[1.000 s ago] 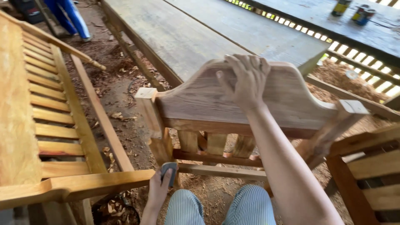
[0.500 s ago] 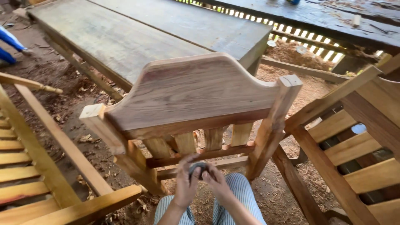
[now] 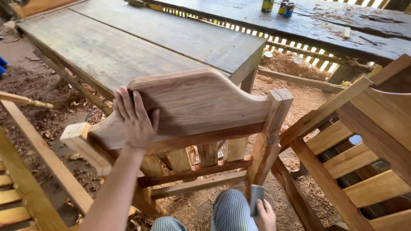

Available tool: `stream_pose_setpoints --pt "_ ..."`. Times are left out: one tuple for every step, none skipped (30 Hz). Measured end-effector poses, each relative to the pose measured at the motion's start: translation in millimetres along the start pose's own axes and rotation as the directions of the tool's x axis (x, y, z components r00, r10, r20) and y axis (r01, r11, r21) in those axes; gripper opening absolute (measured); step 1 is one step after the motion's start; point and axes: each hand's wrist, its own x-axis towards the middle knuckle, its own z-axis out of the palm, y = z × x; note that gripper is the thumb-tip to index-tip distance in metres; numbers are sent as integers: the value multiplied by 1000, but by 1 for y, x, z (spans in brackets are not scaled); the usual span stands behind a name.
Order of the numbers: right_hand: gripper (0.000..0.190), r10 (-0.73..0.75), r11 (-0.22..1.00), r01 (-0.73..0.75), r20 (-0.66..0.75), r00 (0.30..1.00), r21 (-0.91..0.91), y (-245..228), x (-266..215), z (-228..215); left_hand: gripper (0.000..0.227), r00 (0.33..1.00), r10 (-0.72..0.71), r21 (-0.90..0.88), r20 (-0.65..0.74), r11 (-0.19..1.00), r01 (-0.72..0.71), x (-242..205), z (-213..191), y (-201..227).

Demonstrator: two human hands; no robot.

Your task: Sanding the backrest of a wooden chair using a piece of sandpaper.

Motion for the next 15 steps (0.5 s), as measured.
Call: stream_pose_setpoints --pt "48 -5 999 3 -51 999 -46 16 12 -27 70 999 45 52 -5 998 -45 12 8 -8" --pt "48 -7 999 5 -56 998 -40 56 40 -70 70 999 51 47 -7 998 -51 30 10 0" --pt "47 -38 995 26 -123 992 -93 91 67 -107 67 996 88 117 -28 990 -84 47 13 8" --pt "46 -69 988 40 -188 980 -151 125 89 -136 65 992 122 188 -44 976 -111 62 14 17" --pt "46 -69 988 40 -193 979 -149 145 101 -150 65 991 123 183 -44 977 -113 77 15 34" --pt "44 -149 983 120 -227 962 -139 163 111 -165 64 970 117 133 211 980 -147 92 16 52" --pt "43 -228 971 199 -262 938 -132 181 121 -181 63 884 117 75 452 983 -168 106 16 70" --pt "43 -228 971 199 -264 937 -133 181 125 -183 63 884 117 72 452 983 -167 113 23 83" --pt "41 -253 966 230 -269 929 -116 181 129 -185 62 854 129 79 504 978 -194 121 29 96" --pt "40 -277 961 260 -278 920 -97 182 131 -186 62 820 143 82 554 971 -225 129 35 110" --pt "40 -277 961 260 -283 918 -96 182 132 -187 62 819 148 77 554 971 -227 133 38 122" --pt "39 -252 968 236 -289 924 -89 182 133 -187 55 809 231 60 540 949 -311 137 41 133" --pt "38 -226 974 211 -294 929 -82 181 134 -187 53 792 312 45 525 919 -392 141 43 144" --pt "38 -225 974 210 -297 928 -80 182 134 -186 53 791 315 42 525 918 -394 137 54 157" --pt "37 -213 977 200 -296 931 -72 183 135 -185 56 738 422 28 528 859 -511 132 64 169"
